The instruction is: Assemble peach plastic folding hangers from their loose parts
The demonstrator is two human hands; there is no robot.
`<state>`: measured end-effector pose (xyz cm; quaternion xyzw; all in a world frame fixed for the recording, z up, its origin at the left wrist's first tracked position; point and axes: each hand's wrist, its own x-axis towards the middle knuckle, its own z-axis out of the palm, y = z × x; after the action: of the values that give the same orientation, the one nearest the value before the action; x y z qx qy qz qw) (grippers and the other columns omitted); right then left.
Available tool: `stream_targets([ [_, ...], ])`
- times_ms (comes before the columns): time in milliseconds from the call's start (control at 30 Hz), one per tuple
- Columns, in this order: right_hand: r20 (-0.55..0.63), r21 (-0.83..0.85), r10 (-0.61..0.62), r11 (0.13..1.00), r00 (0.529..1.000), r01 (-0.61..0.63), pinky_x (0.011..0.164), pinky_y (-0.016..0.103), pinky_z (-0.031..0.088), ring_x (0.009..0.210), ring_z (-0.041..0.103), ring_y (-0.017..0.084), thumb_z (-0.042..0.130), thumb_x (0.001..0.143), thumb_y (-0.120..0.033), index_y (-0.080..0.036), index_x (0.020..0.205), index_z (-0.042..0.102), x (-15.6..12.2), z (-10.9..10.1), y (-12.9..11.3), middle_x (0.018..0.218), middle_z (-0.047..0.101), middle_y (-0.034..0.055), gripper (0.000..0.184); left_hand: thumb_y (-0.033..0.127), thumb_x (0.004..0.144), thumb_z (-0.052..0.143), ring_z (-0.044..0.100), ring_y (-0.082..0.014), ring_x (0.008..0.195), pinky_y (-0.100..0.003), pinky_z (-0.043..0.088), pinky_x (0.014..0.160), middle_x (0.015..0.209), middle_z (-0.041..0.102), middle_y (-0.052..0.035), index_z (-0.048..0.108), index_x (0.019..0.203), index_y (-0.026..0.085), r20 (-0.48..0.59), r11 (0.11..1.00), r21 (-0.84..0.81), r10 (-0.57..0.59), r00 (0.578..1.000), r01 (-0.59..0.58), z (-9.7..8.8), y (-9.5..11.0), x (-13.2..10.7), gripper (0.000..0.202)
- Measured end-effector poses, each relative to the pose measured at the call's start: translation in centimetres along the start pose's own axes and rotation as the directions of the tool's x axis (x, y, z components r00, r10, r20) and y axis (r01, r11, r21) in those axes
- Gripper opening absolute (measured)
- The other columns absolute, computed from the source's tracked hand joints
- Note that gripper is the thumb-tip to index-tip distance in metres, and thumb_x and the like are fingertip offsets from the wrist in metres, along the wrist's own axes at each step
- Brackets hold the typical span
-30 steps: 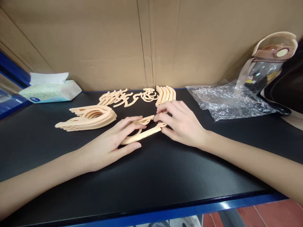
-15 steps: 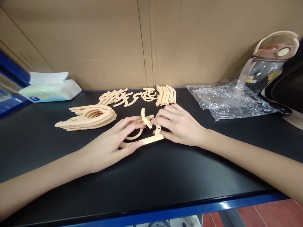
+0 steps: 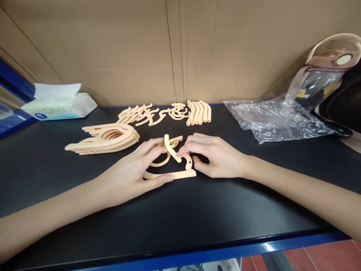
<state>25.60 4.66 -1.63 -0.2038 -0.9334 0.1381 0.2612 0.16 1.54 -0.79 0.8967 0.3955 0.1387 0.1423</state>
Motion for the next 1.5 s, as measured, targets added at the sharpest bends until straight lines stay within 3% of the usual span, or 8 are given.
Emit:
stream_targets([
  [267, 0.039, 0.028, 0.025, 0.999, 0.999, -0.026, 0.073, 0.027, 0.044, 0.081, 0.054, 0.015, 0.047, 0.084, -0.001, -0.019, 0.107, 0.061, 0.02, -0.26, -0.06, 0.09, 0.062, 0.0035, 0.032, 0.058, 0.092, 0.051, 0.044, -0.0258, 0.133, -0.041, 0.042, 0.112, 0.147, 0.038, -0.0072, 0.047, 0.134, 0.025, 0.008, 1.0, -0.005, -0.007, 1.0, 0.008, -0.03, -0.04, 0.1, 0.054],
  [633, 0.043, 0.008, 0.013, 1.0, 0.999, -0.013, 0.07, 0.026, 0.044, 0.078, 0.053, 0.014, 0.04, 0.077, 0.003, -0.019, 0.102, 0.06, 0.03, -0.35, -0.15, 0.085, 0.063, 0.0024, 0.039, 0.063, 0.092, 0.047, 0.04, -0.0296, 0.137, -0.047, 0.041, 0.112, 0.151, 0.037, -0.0103, 0.043, 0.14, 0.024, 0.01, 1.0, 0.003, -0.002, 1.0, 0.002, -0.05, 0.01, 0.05, 0.062],
  [933, 0.031, -0.039, 0.004, 0.999, 1.0, -0.003, 0.067, 0.025, 0.043, 0.075, 0.052, 0.013, 0.042, 0.083, 0.001, -0.019, 0.1, 0.059, 0.13, -0.28, 0.03, 0.082, 0.062, 0.001, 0.032, 0.058, 0.094, 0.048, 0.04, -0.0267, 0.137, -0.043, 0.039, 0.114, 0.15, 0.036, -0.008, 0.045, 0.136, 0.026, 0.01, 1.0, 0.007, 0.024, 1.0, -0.024, 0.01, -0.06, 0.03, 0.053],
  [1167, 0.044, -0.084, 0.002, 0.996, 0.999, 0.001, 0.067, 0.027, 0.042, 0.074, 0.052, 0.013, 0.044, 0.095, -0.014, -0.019, 0.1, 0.059, 0.24, -0.29, -0.01, 0.081, 0.06, 0.002, 0.016, 0.059, 0.095, 0.045, 0.036, -0.027, 0.139, -0.045, 0.036, 0.116, 0.152, 0.035, -0.0082, 0.042, 0.138, 0.024, 0.016, 0.998, 0.05, 0.041, 0.999, -0.042, 0.11, -0.2, -0.01, 0.056],
  [1500, 0.054, -0.182, -0.005, 0.983, 0.999, 0.015, 0.067, 0.028, 0.042, 0.074, 0.052, 0.014, 0.045, 0.099, -0.022, -0.019, 0.1, 0.06, 0.25, -0.19, 0.13, 0.082, 0.062, 0.0026, 0.016, 0.058, 0.096, 0.044, 0.037, -0.0283, 0.14, -0.046, 0.037, 0.115, 0.152, 0.037, -0.0105, 0.046, 0.135, 0.022, 0.017, 0.995, 0.085, 0.046, 0.999, -0.047, 0.16, -0.26, -0.06, 0.053],
])
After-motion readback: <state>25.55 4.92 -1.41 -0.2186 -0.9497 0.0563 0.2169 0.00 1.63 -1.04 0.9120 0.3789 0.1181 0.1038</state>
